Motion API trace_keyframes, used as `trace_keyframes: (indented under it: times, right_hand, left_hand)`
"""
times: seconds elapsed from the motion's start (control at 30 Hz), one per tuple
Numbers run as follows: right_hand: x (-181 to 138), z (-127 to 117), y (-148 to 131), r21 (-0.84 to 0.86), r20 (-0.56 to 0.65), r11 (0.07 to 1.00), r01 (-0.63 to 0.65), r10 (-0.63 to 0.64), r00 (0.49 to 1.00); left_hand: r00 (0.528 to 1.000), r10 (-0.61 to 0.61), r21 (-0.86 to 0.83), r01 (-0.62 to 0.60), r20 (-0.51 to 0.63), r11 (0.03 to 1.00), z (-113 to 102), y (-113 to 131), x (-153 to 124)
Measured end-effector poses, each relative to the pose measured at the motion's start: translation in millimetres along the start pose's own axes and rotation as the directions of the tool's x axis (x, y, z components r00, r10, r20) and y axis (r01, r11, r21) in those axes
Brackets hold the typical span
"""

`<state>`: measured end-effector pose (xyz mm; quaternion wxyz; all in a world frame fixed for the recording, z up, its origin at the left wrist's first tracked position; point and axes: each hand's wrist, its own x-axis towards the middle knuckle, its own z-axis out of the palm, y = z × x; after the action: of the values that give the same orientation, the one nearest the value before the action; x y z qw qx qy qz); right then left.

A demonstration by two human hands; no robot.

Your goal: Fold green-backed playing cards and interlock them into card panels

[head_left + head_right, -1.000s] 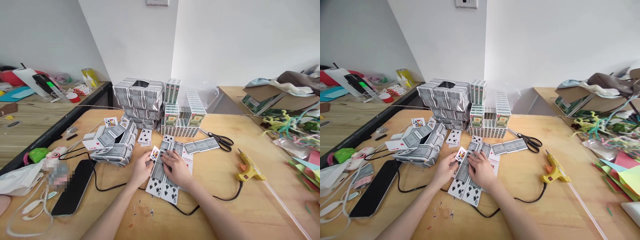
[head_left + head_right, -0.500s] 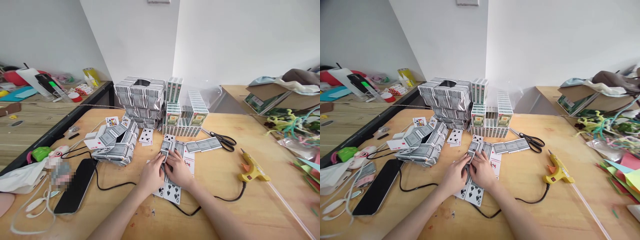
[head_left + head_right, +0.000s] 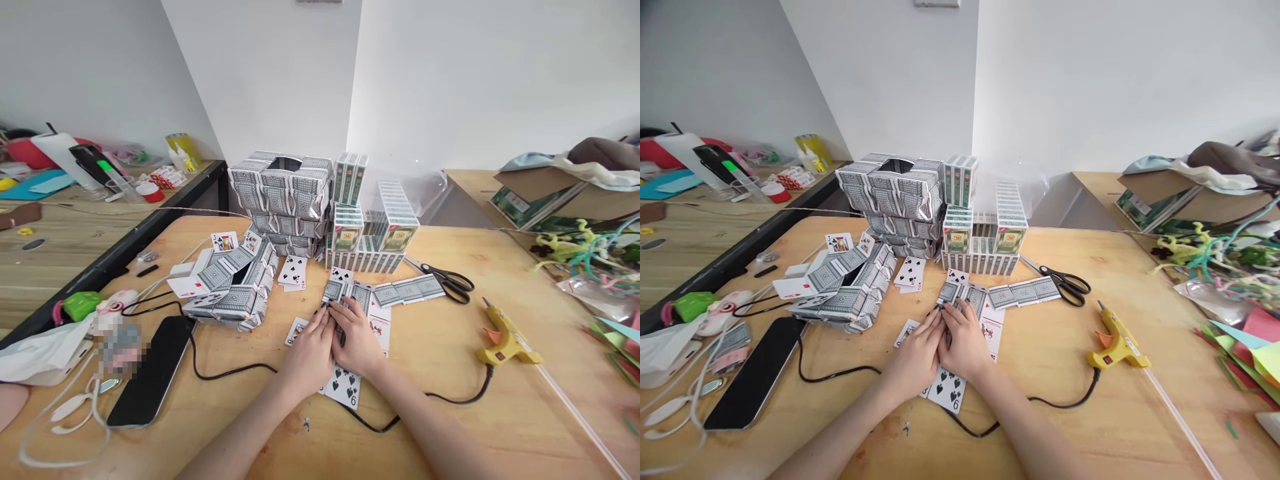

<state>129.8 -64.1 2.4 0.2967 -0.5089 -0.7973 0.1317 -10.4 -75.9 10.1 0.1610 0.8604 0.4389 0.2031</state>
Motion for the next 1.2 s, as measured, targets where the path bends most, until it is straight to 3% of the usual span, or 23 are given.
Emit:
trace_keyframes:
  times: [0.1, 0.27, 0.47, 0.7, 0.8, 0.9, 1.0, 1.2]
  right_hand:
    - [-0.8, -0.9, 0.7, -0.013, 0.003, 0.999, -0.029, 0.029, 1.000]
    - [-1.6, -2.3, 3.7, -0.010, -0.007, 0.999, -0.034, 0.034, 0.999]
    - [-1.3, 0.3, 5.8, -0.038, -0.009, 0.999, -0.037, 0.037, 0.999]
    - [5.2, 8.5, 16.8, -0.111, -0.053, 0.993, -0.032, 0.026, 0.998]
    - [9.9, 10.1, 23.1, -0.112, -0.100, 0.993, -0.028, 0.017, 0.995]
    - [12.8, 9.3, 24.8, -0.109, -0.124, 0.994, -0.012, -0.002, 0.992]
    - [13.9, 7.8, 22.5, -0.119, -0.147, 0.993, 0.003, -0.021, 0.989]
    - [14.4, 5.1, 16.1, -0.101, -0.103, 0.995, 0.008, -0.018, 0.995]
  left_hand:
    - [0.999, -0.022, -0.037, 0.021, -0.029, 0.999, -8.6, -4.6, -0.2]
    - [0.962, -0.215, -0.096, 0.201, -0.167, 0.975, -23.9, -18.6, -2.4]
    - [0.984, -0.163, -0.085, 0.158, -0.064, 0.984, -25.9, -12.5, -1.4]
    - [0.993, -0.114, -0.015, 0.113, -0.025, 0.993, -21.4, -6.9, 0.1]
    - [0.991, -0.113, -0.027, 0.111, -0.068, 0.993, -22.2, -14.2, 0.1]
    - [0.964, -0.197, -0.054, 0.191, -0.178, 0.980, -27.5, -23.5, 0.1]
    - [0.918, -0.333, -0.085, 0.322, -0.217, 0.943, -34.0, -29.4, -1.0]
    - [0.818, -0.572, -0.395, 0.508, -0.056, 0.765, -32.9, -39.4, -2.1]
